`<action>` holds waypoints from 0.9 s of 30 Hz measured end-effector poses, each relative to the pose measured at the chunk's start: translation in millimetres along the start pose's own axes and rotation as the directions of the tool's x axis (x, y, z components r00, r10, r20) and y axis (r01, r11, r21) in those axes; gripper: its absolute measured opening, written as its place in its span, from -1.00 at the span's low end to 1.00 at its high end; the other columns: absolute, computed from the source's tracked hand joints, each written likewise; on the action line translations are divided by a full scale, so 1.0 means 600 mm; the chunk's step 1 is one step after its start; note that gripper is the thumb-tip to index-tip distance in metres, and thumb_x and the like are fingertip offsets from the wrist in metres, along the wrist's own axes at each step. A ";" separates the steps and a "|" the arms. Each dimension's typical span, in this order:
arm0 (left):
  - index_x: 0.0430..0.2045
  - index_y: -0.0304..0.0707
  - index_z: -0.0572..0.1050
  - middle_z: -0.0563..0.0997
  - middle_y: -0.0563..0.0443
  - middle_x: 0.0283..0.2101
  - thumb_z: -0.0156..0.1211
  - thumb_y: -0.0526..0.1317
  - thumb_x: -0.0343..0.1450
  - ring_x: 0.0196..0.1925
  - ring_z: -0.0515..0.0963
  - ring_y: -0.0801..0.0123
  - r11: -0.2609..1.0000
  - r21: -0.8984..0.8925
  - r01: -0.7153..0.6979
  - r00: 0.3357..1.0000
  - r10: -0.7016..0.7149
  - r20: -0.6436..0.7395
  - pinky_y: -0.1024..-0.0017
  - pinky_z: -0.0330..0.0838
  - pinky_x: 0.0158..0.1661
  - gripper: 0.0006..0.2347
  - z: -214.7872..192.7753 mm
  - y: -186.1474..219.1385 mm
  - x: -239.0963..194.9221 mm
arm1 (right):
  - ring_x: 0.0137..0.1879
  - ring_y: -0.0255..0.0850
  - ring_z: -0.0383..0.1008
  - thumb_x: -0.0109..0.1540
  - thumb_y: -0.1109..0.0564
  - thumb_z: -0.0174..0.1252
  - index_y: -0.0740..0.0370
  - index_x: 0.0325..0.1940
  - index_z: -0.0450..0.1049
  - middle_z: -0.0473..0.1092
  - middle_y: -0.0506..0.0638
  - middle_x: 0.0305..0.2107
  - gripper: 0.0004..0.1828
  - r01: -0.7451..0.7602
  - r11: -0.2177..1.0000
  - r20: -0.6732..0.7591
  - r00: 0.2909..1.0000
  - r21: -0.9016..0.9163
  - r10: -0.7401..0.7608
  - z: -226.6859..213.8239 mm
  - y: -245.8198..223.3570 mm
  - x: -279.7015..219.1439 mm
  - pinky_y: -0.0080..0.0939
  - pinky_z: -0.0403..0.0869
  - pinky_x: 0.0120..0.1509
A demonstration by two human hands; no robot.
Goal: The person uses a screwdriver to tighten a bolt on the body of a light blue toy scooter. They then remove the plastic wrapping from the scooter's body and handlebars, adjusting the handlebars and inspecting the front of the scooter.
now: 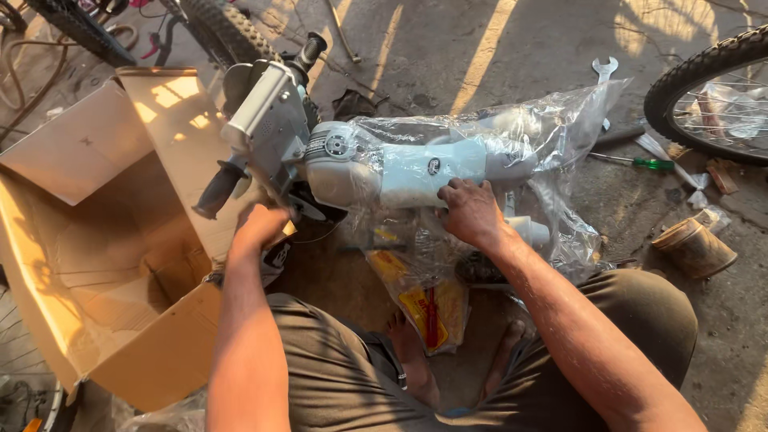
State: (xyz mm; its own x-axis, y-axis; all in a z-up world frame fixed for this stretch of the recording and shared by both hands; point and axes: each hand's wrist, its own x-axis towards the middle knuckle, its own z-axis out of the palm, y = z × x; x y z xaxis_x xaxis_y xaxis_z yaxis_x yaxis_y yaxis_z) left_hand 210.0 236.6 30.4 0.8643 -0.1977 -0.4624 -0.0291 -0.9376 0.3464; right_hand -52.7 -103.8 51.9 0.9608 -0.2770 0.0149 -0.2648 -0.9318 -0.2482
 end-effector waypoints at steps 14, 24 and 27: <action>0.04 -0.37 0.54 0.57 -0.28 0.17 0.39 0.08 0.20 0.25 0.48 0.00 0.862 -0.471 -0.184 0.983 0.150 -0.109 0.20 0.27 0.23 -0.40 0.098 0.012 0.072 | -0.34 0.03 0.58 0.29 -0.44 0.11 0.24 -0.32 0.61 0.51 0.13 -0.50 -0.33 -0.084 0.975 0.095 0.993 0.206 0.065 -0.074 -0.045 -0.024 0.05 0.53 -0.21; -0.06 -0.51 0.52 0.62 -0.40 -0.16 0.41 -0.13 0.14 -0.15 0.54 -0.26 0.680 -0.556 -0.478 0.855 0.217 -0.470 0.02 0.44 -0.14 -0.47 0.177 0.118 -0.079 | -0.46 0.00 0.56 0.18 -0.12 0.14 0.19 -0.40 0.61 0.51 0.13 -0.56 -0.65 -0.103 0.986 -0.031 0.994 0.131 0.108 0.026 -0.071 -0.014 0.06 0.55 -0.26; -0.13 -0.48 0.60 0.68 -0.32 -0.22 0.34 -0.10 0.30 -0.17 0.63 -0.11 0.816 -0.503 -0.284 0.931 0.109 -0.348 0.05 0.50 -0.07 -0.61 0.228 0.088 -0.015 | -0.39 -0.01 0.56 0.22 0.06 0.11 0.18 -0.45 0.59 0.51 0.12 -0.52 -0.75 -0.024 0.985 -0.108 0.993 0.168 0.043 0.057 -0.034 -0.003 0.04 0.56 -0.23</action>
State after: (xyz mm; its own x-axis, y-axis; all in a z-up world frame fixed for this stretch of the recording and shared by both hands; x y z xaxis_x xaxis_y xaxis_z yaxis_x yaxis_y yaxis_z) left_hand 132.0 149.9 -58.8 0.9763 -0.1871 -0.1085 -0.0166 -0.5649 0.8250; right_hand -46.3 -76.0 24.0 0.9339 -0.3404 0.1089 -0.2703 -0.8720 -0.4081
